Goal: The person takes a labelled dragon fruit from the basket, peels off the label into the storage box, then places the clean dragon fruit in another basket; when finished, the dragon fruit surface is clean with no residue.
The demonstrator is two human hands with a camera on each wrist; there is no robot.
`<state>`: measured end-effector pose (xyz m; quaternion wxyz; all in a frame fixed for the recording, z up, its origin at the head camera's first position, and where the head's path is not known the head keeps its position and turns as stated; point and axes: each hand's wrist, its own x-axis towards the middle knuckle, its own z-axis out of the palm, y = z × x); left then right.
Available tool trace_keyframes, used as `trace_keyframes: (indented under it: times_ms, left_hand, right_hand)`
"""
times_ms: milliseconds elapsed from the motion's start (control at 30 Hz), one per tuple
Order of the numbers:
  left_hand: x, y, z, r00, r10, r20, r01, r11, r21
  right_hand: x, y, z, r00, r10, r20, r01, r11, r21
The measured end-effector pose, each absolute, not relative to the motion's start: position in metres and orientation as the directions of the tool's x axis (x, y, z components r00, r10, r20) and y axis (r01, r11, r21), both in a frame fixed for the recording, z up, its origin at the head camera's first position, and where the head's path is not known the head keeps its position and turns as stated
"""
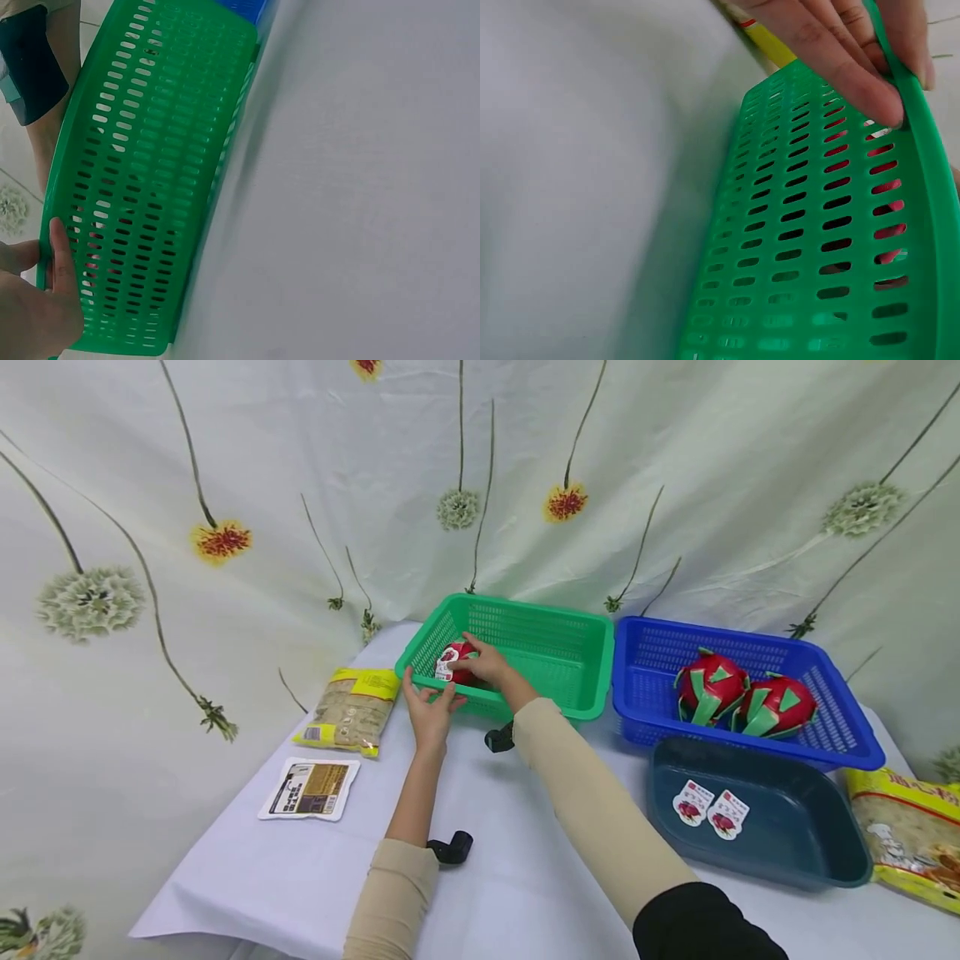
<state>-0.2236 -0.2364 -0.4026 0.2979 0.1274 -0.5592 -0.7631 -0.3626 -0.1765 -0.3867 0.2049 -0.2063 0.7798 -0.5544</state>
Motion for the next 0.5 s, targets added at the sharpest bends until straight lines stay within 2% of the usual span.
trace_keyframes:
  times_ms: [300,500]
  left_hand:
    - [-0.2236,-0.235,-0.4069,-0.795,-0.587,0.152,0.337,-0.219,0.916]
    - [-0.224,-0.2365,-0.405,-0.795,-0.584,0.163,0.348,-0.219,0.912]
  right_hand:
    - [-0.3592,-0.1757,-0.3869,-0.791,-0.609,-0.06,-0.18,0.326,-0.928]
    - [-0.3643,-0.1787,-0.3849,-0.761,-0.642,-0.095,-0.115,0.278,-0.954]
